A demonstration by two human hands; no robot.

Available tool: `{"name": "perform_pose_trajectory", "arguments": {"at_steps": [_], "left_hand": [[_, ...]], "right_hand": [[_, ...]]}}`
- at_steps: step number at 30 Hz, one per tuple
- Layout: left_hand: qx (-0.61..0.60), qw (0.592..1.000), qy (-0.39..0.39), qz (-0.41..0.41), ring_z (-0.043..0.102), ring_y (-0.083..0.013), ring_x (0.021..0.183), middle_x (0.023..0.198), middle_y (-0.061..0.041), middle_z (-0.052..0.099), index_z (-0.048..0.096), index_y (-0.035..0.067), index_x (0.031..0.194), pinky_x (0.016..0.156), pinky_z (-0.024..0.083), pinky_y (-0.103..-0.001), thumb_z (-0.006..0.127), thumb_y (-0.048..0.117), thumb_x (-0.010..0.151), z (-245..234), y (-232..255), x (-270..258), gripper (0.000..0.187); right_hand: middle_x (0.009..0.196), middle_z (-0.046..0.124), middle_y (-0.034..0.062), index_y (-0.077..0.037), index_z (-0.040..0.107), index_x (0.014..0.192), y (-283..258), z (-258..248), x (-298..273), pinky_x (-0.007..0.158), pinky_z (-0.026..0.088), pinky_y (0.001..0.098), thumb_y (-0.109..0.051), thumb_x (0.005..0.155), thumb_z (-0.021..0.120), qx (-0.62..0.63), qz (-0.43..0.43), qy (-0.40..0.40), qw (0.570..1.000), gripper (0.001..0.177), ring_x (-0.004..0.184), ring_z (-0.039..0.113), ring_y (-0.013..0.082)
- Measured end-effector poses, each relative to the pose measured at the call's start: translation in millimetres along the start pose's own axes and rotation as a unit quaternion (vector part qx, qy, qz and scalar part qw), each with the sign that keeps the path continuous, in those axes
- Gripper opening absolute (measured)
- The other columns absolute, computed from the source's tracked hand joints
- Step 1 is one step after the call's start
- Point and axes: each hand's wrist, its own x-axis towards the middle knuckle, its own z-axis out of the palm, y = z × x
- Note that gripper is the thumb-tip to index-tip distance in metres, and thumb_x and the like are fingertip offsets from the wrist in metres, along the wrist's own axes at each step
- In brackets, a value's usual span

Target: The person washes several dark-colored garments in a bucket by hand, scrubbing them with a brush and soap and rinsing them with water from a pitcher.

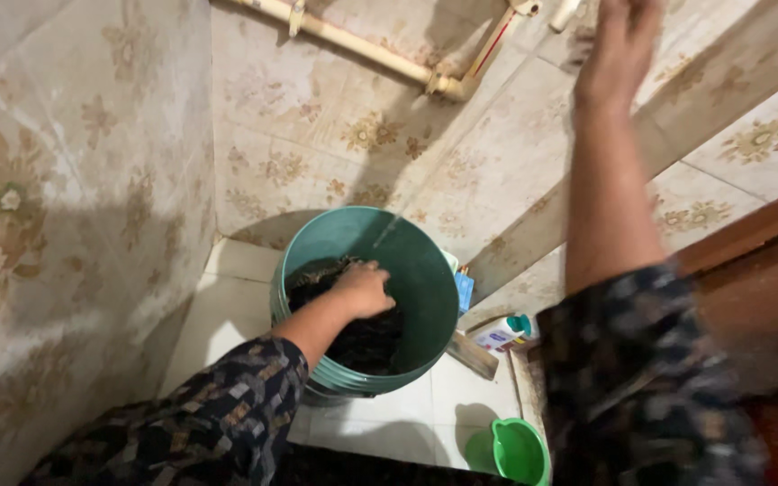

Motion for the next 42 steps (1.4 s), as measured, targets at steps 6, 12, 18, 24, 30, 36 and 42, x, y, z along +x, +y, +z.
{"name": "perform_pose_trajectory", "arguments": {"at_steps": [6,12,18,24,30,36,42], "left_hand": [[-0.281,0.954,0.066,-0.085,0.067,-0.0354,0.116,0.126,-0.021,0.07,0.069,0.008,0.128,0.102,0.051,-0.042,0.079,0.039,0.075,12,-22,15,0.062],[-0.36,0.922,0.114,-0.09,0.07,-0.035,0.112,0.119,-0.021,0.073,0.072,0.005,0.121,0.098,0.053,-0.042,0.08,0.032,0.078,38,-41,38,0.052],[-0.268,0.953,0.115,-0.084,0.069,-0.0354,0.099,0.108,-0.02,0.073,0.075,0.005,0.113,0.086,0.053,-0.045,0.077,0.026,0.084,84,-71,94,0.036],[-0.664,0.741,0.088,-0.047,0.06,-0.0235,0.07,0.09,-0.015,0.067,0.072,-0.007,0.11,0.059,0.05,-0.037,0.064,0.007,0.096,117,-63,155,0.022],[-0.44,0.884,0.141,-0.074,0.071,-0.0253,0.097,0.109,-0.013,0.076,0.073,0.005,0.116,0.084,0.056,-0.038,0.071,0.008,0.085,102,-70,150,0.032],[-0.389,0.903,0.167,-0.076,0.07,-0.0319,0.108,0.116,-0.016,0.074,0.073,0.009,0.118,0.094,0.054,-0.04,0.063,0.008,0.087,81,-82,154,0.032],[-0.345,0.919,0.161,-0.098,0.07,-0.0311,0.108,0.114,-0.017,0.075,0.074,0.007,0.119,0.094,0.053,-0.04,0.066,0.012,0.091,69,-82,162,0.029]], "right_hand": [[0.086,0.064,0.015,0.002,0.061,0.105,64,88,-217,0.07,0.058,0.0409,0.005,0.093,0.055,0.319,0.583,-0.034,0.746,0.013,0.073,0.065,0.0288],[0.083,0.063,0.0155,0.006,0.059,0.101,72,105,-233,0.072,0.059,0.0414,0.004,0.096,0.051,0.342,0.592,-0.038,0.729,0.009,0.072,0.064,0.0299],[0.096,0.07,0.0123,0.006,0.067,0.113,5,69,-214,0.082,0.06,0.0361,-0.005,0.098,0.059,0.107,0.524,-0.392,0.749,0.02,0.085,0.07,0.0219],[0.102,0.073,0.0106,0.004,0.069,0.117,27,44,-293,0.083,0.06,0.036,-0.009,0.095,0.064,0.124,0.524,-0.245,0.806,0.026,0.09,0.071,0.0204],[0.118,0.07,0.0229,-0.006,0.066,0.127,65,46,-374,0.093,0.052,0.045,-0.012,0.082,0.076,-0.164,0.216,-0.463,0.843,0.046,0.109,0.065,0.0423],[0.123,0.065,0.0273,-0.005,0.058,0.137,73,43,-386,0.095,0.051,0.0485,-0.004,0.08,0.065,-0.276,0.135,-0.407,0.86,0.057,0.111,0.063,0.0455],[0.117,0.067,0.0249,-0.008,0.061,0.136,80,54,-373,0.097,0.053,0.0489,-0.001,0.085,0.062,-0.282,0.138,-0.4,0.861,0.051,0.11,0.064,0.0438]]}}
